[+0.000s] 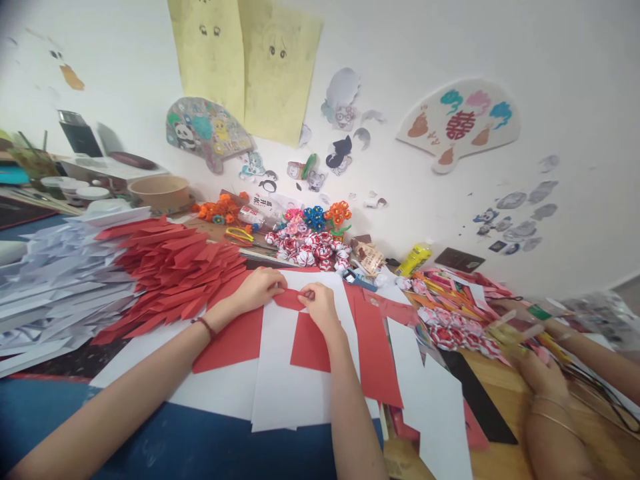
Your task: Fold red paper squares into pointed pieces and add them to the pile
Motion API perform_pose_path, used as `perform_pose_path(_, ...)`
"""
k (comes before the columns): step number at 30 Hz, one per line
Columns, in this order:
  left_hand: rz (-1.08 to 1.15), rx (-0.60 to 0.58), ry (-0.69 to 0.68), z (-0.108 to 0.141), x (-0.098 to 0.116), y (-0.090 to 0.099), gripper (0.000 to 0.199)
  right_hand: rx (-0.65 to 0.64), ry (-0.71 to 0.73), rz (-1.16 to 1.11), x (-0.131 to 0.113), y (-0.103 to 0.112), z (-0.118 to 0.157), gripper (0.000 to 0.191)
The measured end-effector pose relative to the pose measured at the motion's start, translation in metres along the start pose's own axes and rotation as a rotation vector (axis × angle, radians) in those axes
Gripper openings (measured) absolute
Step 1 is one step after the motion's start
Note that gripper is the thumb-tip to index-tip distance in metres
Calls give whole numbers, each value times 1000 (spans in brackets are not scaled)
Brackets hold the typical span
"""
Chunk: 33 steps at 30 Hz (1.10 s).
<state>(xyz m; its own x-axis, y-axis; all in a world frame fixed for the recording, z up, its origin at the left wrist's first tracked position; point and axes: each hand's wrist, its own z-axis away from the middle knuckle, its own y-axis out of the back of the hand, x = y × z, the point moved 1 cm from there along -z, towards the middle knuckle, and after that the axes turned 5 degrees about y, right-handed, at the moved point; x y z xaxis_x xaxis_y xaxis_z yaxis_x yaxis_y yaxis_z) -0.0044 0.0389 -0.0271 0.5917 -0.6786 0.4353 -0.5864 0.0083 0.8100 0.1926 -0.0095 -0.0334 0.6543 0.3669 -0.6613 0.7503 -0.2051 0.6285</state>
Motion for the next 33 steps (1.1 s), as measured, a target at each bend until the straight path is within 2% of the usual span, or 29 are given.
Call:
perform_pose_path(8,-25,12,-22,0,-3,-4,11,-17,43,34,-3,1,0,13)
perform_pose_path(14,-84,2,-164,2,6,2,15,-52,69,90,-4,2,0,21)
perform_pose_path(20,-87,-8,-184,4,9,2,20,-44,142,258,-11,3,1,16)
perform_pose_path(26,-69,-11,-216,5,12,3,27,-33,134,419,-19,4,3,12)
perform_pose_path(30,-124,-11,-216,6,12,3,27,-49,220,559,-29,5,7,13)
perform_pose_path(33,-204,-29,-266,8,12,4,25,-80,276,673,-34,5,9,13)
